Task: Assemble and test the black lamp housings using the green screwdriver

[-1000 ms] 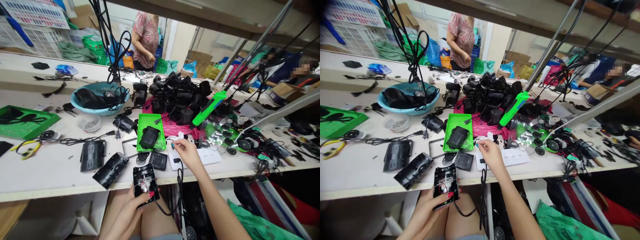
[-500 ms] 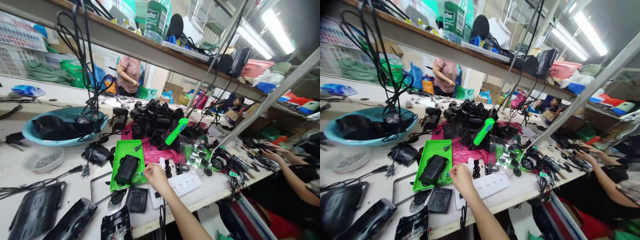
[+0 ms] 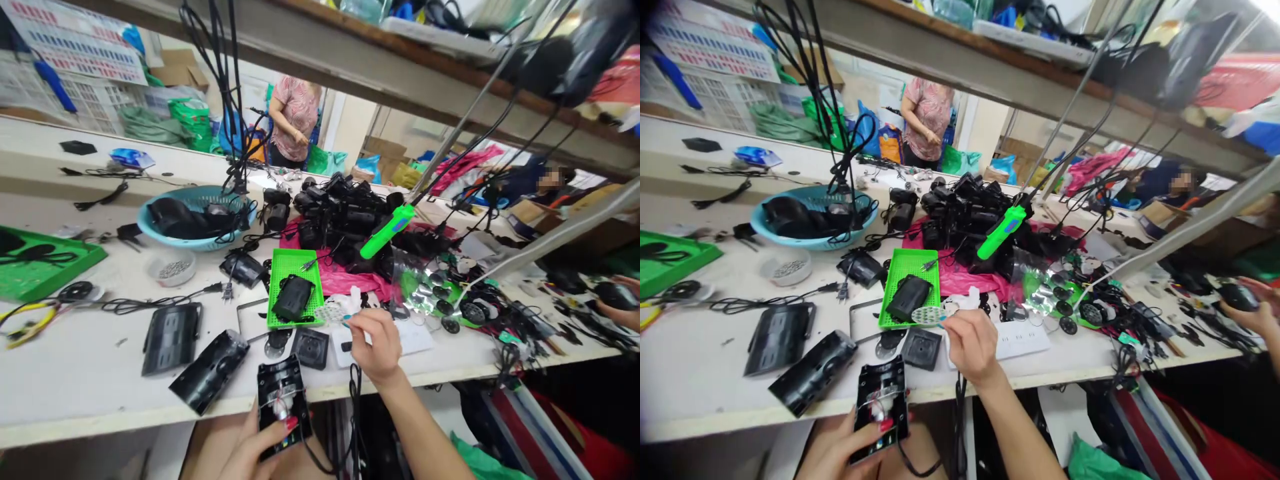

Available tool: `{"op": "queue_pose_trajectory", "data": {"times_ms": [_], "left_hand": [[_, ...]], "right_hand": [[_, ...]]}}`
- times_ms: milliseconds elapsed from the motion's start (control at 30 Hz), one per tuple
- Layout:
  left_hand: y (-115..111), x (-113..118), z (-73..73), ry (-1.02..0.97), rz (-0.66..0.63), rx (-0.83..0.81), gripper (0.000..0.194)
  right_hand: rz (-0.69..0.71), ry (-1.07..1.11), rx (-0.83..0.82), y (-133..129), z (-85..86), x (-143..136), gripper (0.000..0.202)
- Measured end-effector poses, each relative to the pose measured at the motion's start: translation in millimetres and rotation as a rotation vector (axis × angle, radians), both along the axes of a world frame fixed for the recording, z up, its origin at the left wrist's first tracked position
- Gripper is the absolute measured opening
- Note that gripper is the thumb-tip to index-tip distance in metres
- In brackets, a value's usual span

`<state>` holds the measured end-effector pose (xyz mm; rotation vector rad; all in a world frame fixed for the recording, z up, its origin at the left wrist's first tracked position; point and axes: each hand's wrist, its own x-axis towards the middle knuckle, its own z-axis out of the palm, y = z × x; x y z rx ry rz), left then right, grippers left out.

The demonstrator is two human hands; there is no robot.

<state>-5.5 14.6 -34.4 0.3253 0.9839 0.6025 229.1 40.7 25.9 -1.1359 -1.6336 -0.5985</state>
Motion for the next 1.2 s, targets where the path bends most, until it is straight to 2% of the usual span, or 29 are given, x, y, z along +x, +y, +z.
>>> {"op": "queue_pose_trajectory", "data": {"times_ms": [133, 400, 567, 700, 800, 1000, 1200], "left_hand": [[-2, 5, 11.1, -0.025, 0.001, 0.031, 0.070], [-7, -2, 5.7, -0.097, -0.069, 0.064, 0.078], [-6, -3, 4.4, -0.203, -0.060, 0.071, 0.075], [-7, -3, 3.5, -0.383, -0.013, 0.101, 0.069], [-8, -2, 10.9, -0.425, -0.056, 0.141, 0.063], [-6, 2, 30.6, -0.431, -0.093, 0.156, 0.068], [-5, 1, 30.3, -0.420, -0.092, 0.128, 0.066]], "right_hand": [[0.003, 0.029, 0.019, -14, 4.9, -5, 0.024], [-0.006, 0.295, -0.129, -24, -0.5, -27, 0.019], [0.068, 0.391, -0.231, -30, -7.1, -33, 0.019], [0.207, 0.336, -0.409, -36, -10.5, -38, 0.021], [0.265, 0.295, -0.494, -40, -10.9, -43, 0.022], [0.248, 0.280, -0.513, -39, -8.0, -49, 0.021], [0.239, 0.253, -0.569, -37, -12.4, -47, 0.018]]}}
